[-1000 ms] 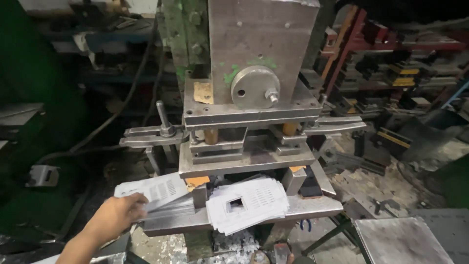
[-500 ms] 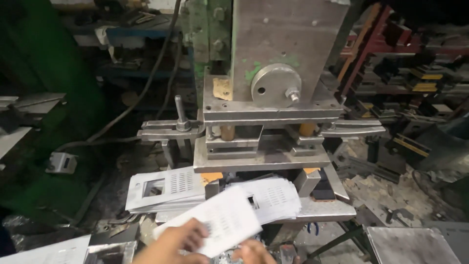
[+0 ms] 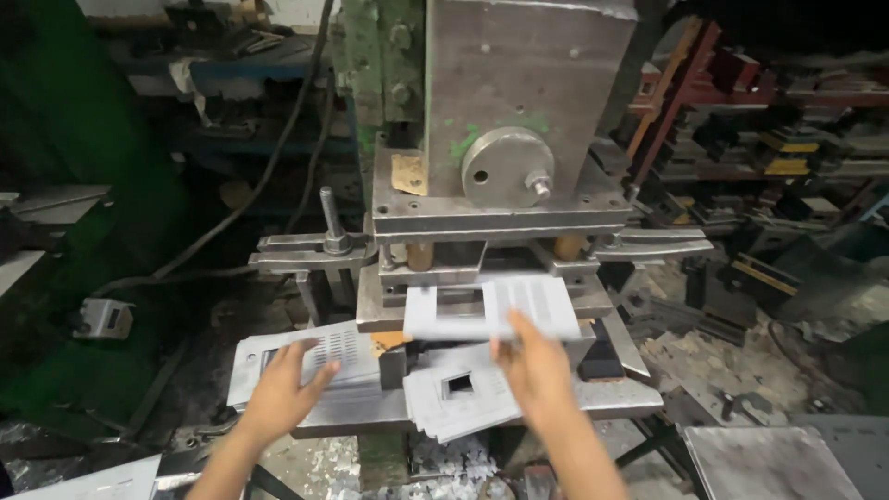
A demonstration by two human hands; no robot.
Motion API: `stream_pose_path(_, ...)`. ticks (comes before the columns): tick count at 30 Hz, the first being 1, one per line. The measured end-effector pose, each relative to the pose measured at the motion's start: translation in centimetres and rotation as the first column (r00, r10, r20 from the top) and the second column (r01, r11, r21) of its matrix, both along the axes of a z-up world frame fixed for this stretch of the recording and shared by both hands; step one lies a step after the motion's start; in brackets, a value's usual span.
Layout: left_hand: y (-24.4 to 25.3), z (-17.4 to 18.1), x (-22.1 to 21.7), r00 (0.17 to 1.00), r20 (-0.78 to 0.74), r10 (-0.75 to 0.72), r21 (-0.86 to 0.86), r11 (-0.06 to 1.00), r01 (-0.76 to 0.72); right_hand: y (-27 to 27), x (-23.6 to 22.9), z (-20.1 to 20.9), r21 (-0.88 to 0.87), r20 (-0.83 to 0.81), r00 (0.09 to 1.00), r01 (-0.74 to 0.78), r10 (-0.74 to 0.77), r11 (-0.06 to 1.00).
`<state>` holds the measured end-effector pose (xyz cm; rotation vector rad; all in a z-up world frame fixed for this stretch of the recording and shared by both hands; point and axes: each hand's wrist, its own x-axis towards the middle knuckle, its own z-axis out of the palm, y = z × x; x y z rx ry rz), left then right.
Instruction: The recorder is using a stamping machine to punch out specific shapes from metal sheets and stacking the finished parts.
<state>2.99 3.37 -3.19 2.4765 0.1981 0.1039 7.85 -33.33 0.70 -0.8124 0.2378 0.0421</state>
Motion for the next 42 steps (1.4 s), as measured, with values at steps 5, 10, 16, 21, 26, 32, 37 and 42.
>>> stream_pose_path(5,-1.7,1.1,-1.6,0.911,-0.41,0.047,0.483,0.858,0.173,0.2,1.5,2.3,0.055,-0.028,0.998,0.05,-0.048,0.997)
stream_pose_path(10,-3.1,2.4,-2.4,0.834,-0.541,0.107,0.581,0.765,0.278,1.1,3.1,1.3,-0.232,0.006,1.0,-0.014,0.016,0.973)
stream_pose_path(16,-3.2,2.2,-1.9,0.827,-0.548,0.123,0.588,0.761,0.276,0.3,11.7,-0.1,-0.504,-0.026,0.996,-0.089,0.088,0.859)
stream_pose_path(21,-3.3,3.0,-2.2,0.818,-0.56,0.131,0.577,0.771,0.271,-0.3,11.4,1.3,-0.401,-0.11,0.991,-0.113,0.074,0.909)
stream_pose_path(26,-3.1,2.6,-2.4,0.829,-0.546,0.119,0.573,0.776,0.265,0.7,12.5,0.9,-0.173,-0.203,0.978,-0.091,0.055,0.981)
stream_pose_path(32,-3.4,2.7,-2.8,0.827,-0.549,0.119,0.56,0.787,0.258,0.8,11.9,0.7,-0.257,-0.201,0.974,-0.156,0.105,0.954)
stream_pose_path(37,-3.1,2.4,-2.2,0.828,-0.548,0.117,0.571,0.776,0.268,0.7,12.2,0.5,-0.301,-0.174,0.979,-0.152,0.103,0.941)
stream_pose_path(42,-3.0,1.9,-1.9,0.841,-0.529,0.116,0.572,0.781,0.252,0.8,12.1,0.7,-0.326,-0.15,0.985,-0.134,0.089,0.936)
